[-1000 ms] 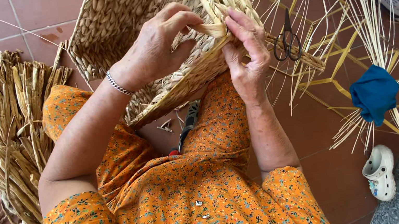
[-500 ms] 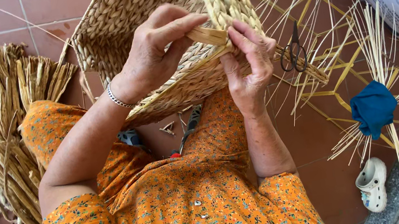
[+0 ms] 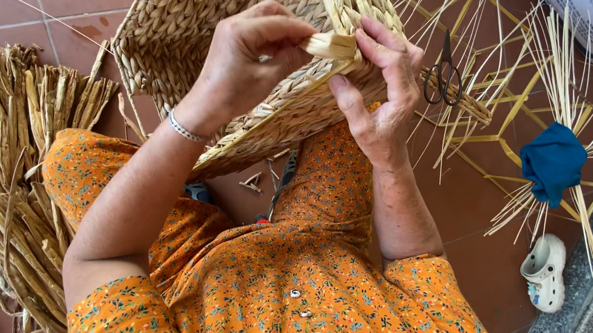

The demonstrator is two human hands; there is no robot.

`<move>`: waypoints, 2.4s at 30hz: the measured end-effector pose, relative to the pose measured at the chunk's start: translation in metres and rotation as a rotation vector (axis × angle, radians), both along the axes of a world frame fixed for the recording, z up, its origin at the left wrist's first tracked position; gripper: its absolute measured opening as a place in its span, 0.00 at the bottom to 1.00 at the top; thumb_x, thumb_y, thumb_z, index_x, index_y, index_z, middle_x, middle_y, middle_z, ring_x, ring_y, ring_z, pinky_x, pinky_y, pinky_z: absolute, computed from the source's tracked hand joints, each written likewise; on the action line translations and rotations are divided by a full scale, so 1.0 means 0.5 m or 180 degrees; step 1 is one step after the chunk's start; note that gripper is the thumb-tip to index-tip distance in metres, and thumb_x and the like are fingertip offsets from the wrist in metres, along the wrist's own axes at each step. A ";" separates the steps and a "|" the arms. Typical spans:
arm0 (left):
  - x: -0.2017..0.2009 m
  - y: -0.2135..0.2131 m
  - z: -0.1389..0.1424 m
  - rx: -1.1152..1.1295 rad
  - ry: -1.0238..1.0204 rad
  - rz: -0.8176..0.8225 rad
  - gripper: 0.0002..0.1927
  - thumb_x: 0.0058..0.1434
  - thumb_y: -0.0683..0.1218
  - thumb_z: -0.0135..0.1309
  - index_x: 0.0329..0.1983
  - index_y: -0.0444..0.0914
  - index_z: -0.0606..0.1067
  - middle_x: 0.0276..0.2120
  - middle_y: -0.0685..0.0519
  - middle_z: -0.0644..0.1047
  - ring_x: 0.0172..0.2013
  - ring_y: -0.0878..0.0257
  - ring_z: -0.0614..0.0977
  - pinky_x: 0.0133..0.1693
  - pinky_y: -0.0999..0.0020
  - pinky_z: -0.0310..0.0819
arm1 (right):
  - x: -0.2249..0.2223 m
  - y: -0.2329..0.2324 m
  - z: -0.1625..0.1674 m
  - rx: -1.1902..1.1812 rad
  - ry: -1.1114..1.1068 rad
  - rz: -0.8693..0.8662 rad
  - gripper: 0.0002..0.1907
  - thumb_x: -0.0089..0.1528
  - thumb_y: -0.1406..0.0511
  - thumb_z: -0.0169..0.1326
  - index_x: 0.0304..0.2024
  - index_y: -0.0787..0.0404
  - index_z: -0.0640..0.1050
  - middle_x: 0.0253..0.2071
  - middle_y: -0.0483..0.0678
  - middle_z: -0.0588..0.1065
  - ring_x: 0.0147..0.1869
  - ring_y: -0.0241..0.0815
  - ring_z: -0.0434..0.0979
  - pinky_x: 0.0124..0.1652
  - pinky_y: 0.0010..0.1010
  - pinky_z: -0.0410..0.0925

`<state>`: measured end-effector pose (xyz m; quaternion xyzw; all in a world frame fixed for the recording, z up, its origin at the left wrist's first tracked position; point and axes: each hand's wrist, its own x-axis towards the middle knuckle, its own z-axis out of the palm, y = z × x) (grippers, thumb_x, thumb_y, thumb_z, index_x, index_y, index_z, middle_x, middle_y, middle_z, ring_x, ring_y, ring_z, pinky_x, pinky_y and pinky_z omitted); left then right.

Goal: The person sits on the floor weaving a water hyacinth basket, folding and tucking flat woven strips around the basket rim to bind the edge. They pull strips tight, bend them over the rim, and at one point cut a strip with scissors before continuing to tuck and secure the rim binding.

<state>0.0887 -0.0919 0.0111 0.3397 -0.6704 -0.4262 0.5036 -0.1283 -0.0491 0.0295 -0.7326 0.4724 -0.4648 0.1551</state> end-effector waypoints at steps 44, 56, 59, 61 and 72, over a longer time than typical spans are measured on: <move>-0.077 0.084 -0.031 -0.0851 -0.0241 0.0955 0.16 0.63 0.39 0.65 0.52 0.37 0.74 0.38 0.49 0.75 0.38 0.59 0.81 0.42 0.66 0.78 | -0.029 0.047 0.014 -0.0488 -0.0228 0.0380 0.09 0.63 0.76 0.57 0.39 0.64 0.69 0.43 0.52 0.76 0.44 0.44 0.77 0.46 0.31 0.72; -0.094 0.097 0.001 -0.1355 -0.0616 0.1054 0.09 0.64 0.37 0.62 0.42 0.35 0.73 0.34 0.47 0.70 0.39 0.49 0.74 0.41 0.56 0.72 | -0.077 0.095 -0.014 0.0148 -0.0939 0.0639 0.08 0.66 0.74 0.57 0.40 0.65 0.70 0.40 0.50 0.74 0.39 0.34 0.75 0.38 0.25 0.71; -0.095 0.098 0.006 -0.1447 -0.0671 0.1002 0.10 0.64 0.36 0.61 0.45 0.33 0.73 0.35 0.46 0.71 0.39 0.48 0.74 0.41 0.56 0.71 | -0.112 0.063 -0.008 0.0901 -0.1005 0.1027 0.05 0.69 0.68 0.50 0.42 0.64 0.73 0.34 0.46 0.75 0.33 0.30 0.75 0.31 0.21 0.69; -0.094 0.097 0.009 -0.1529 -0.0640 0.0865 0.10 0.63 0.36 0.61 0.45 0.33 0.72 0.35 0.45 0.71 0.38 0.48 0.74 0.40 0.56 0.71 | -0.113 0.042 -0.014 0.1149 -0.0754 0.1192 0.09 0.69 0.65 0.47 0.39 0.64 0.76 0.29 0.44 0.75 0.27 0.29 0.73 0.26 0.20 0.67; -0.083 0.087 -0.005 -0.1326 -0.0573 0.0752 0.10 0.64 0.37 0.63 0.34 0.35 0.71 0.29 0.47 0.70 0.33 0.49 0.74 0.36 0.57 0.69 | -0.117 0.030 -0.020 0.1622 -0.1708 0.1306 0.17 0.69 0.69 0.48 0.23 0.61 0.71 0.19 0.41 0.67 0.20 0.28 0.62 0.21 0.24 0.59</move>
